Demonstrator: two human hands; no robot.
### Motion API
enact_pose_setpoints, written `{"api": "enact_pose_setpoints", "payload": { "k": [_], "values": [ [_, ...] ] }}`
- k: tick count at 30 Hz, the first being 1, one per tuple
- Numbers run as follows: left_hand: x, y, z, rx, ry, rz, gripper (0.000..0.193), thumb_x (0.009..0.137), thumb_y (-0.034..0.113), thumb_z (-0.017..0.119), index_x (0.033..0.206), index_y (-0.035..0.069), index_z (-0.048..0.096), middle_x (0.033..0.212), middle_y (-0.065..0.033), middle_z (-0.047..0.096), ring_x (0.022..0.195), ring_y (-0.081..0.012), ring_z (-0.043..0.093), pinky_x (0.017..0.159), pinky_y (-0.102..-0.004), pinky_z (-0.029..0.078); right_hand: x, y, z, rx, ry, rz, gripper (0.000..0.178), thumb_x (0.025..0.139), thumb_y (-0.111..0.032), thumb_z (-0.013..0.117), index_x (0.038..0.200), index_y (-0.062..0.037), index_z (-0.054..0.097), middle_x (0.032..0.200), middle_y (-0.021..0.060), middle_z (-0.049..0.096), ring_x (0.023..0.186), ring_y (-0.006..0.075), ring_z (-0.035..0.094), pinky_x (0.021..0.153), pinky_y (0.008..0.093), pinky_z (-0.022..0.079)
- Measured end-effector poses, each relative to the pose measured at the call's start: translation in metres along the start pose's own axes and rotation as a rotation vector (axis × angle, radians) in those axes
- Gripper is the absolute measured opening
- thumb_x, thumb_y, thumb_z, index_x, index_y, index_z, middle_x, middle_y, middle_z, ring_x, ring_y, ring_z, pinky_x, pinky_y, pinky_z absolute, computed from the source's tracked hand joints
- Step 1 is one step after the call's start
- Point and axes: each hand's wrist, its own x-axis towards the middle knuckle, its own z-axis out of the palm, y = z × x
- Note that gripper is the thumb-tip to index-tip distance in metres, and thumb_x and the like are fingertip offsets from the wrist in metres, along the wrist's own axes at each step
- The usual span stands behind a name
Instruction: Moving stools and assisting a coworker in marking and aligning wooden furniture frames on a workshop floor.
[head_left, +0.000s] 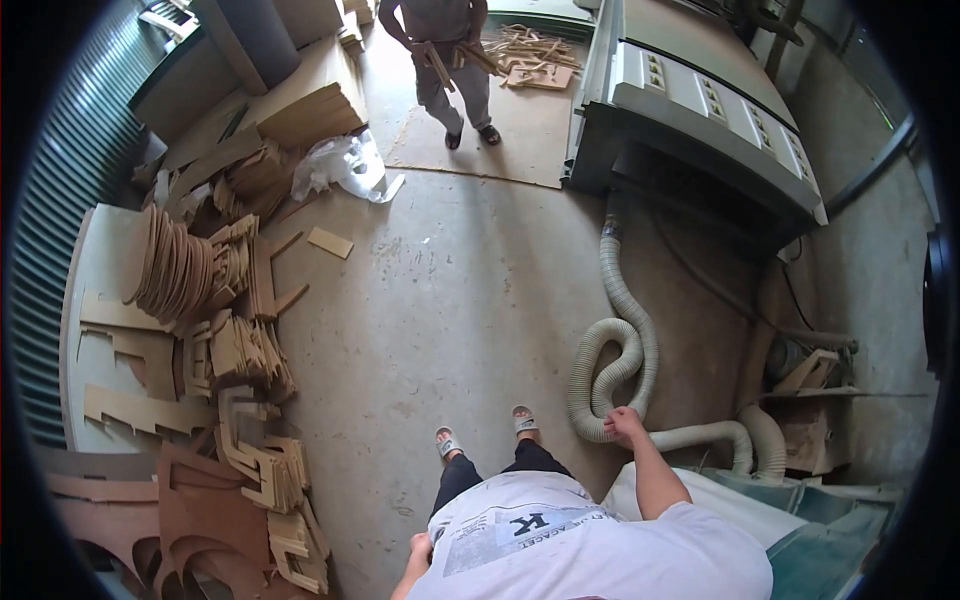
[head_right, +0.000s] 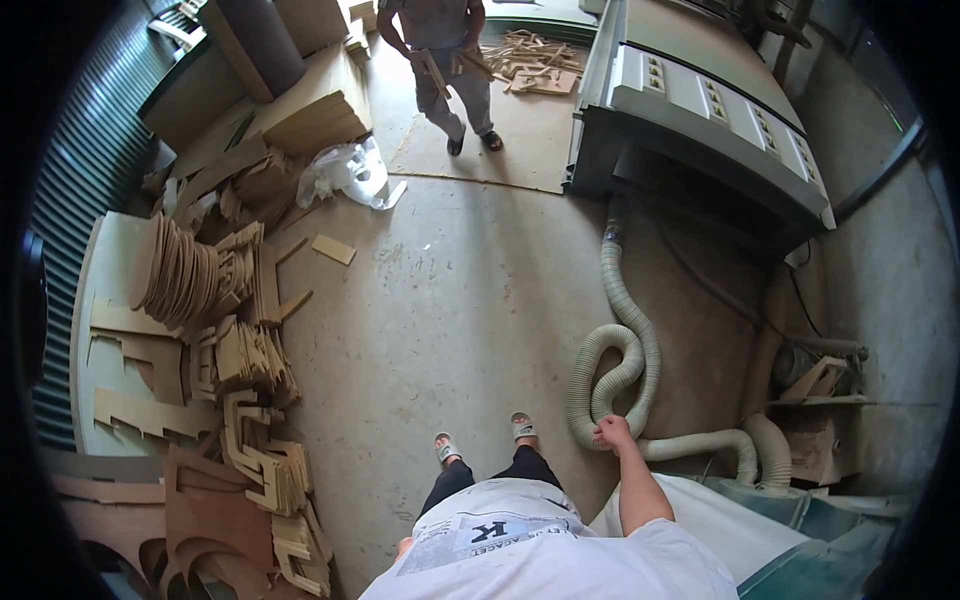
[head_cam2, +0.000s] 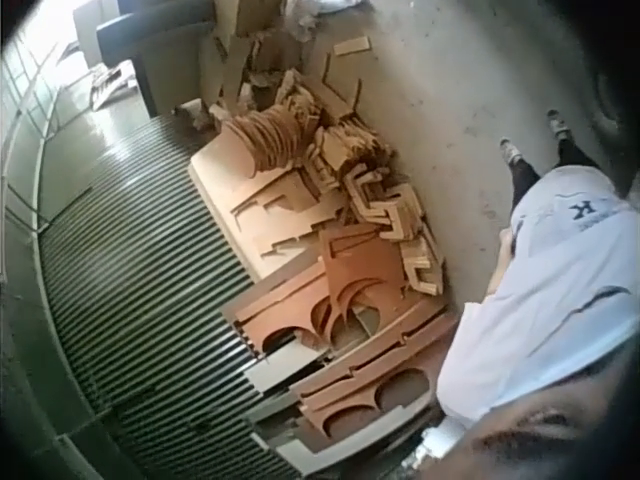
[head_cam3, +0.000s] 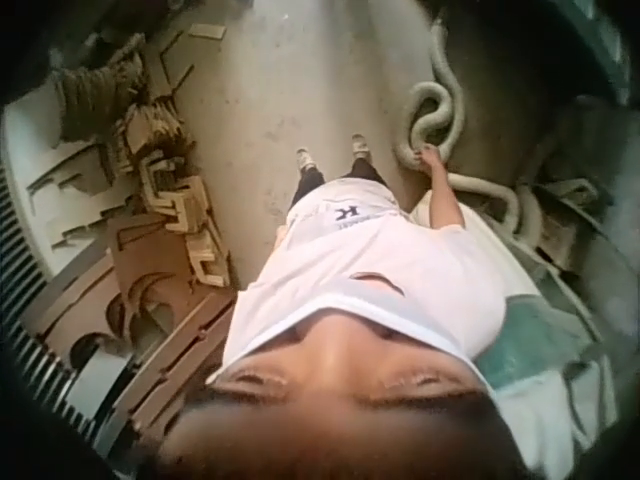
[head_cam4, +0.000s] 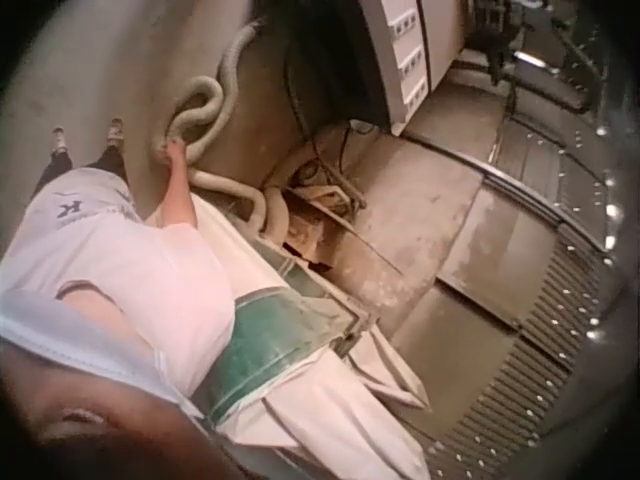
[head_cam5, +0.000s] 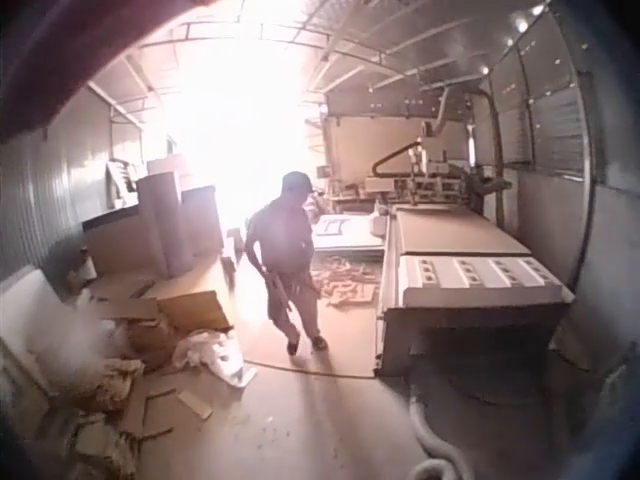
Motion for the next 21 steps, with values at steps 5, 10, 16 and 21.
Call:
{"api": "enact_pose_setpoints", "payload": {
  "k": [5, 10, 16, 21],
  "values": [
    [0.019, -0.026, 0.025, -0.302, 0.055, -0.039, 0.028, 0.08, 0.026, 0.064, 0.067, 0.003, 0.054, 0.056, -0.0058, 0.054, 0.047, -0.014, 0.051, 0.042, -0.0307, 0.041, 0.004, 0.006, 0.001, -0.218, -0.086, 0.038, 0.018, 0.086, -0.017, 0.052, 0.08, -0.0023, 0.059, 0.064, 0.0074, 0.061, 0.047, 0.0156, 0.058, 0.034, 0.0269, 0.039],
    [0.027, 0.007, 0.006, -0.427, 0.374, 0.329, 0.028, 0.083, 0.025, 0.063, 0.068, 0.005, 0.05, 0.057, -0.0051, 0.054, 0.046, -0.0123, 0.05, 0.043, -0.0278, 0.041, 0.0, 0.008, 0.014, -0.323, -0.311, 0.123, 0.02, 0.086, -0.019, 0.052, 0.074, -0.0031, 0.055, 0.06, 0.0062, 0.056, 0.042, 0.0141, 0.052, 0.034, 0.0271, 0.036],
    [-0.014, -0.037, 0.025, -0.545, 0.346, 0.337, 0.036, 0.084, 0.028, 0.061, 0.06, 0.004, 0.048, 0.053, -0.0036, 0.051, 0.047, -0.0124, 0.048, 0.046, -0.0278, 0.04, -0.012, -0.029, 0.037, -0.621, -0.309, -0.106, 0.021, 0.085, -0.022, 0.054, 0.082, -0.0035, 0.062, 0.074, 0.0053, 0.064, 0.058, 0.014, 0.062, 0.047, 0.0288, 0.047],
    [-0.026, -0.208, 0.111, -0.942, 0.239, 0.013, 0.035, 0.088, 0.027, 0.052, 0.061, 0.008, 0.044, 0.052, -0.0029, 0.043, 0.041, -0.0127, 0.043, 0.036, -0.0279, 0.037, -0.033, -0.045, 0.078, -0.824, -0.321, -0.297, 0.027, 0.082, -0.023, 0.055, 0.089, 0.0009, 0.064, 0.074, 0.0079, 0.066, 0.058, 0.0167, 0.064, 0.051, 0.0313, 0.051]
  ]
}}
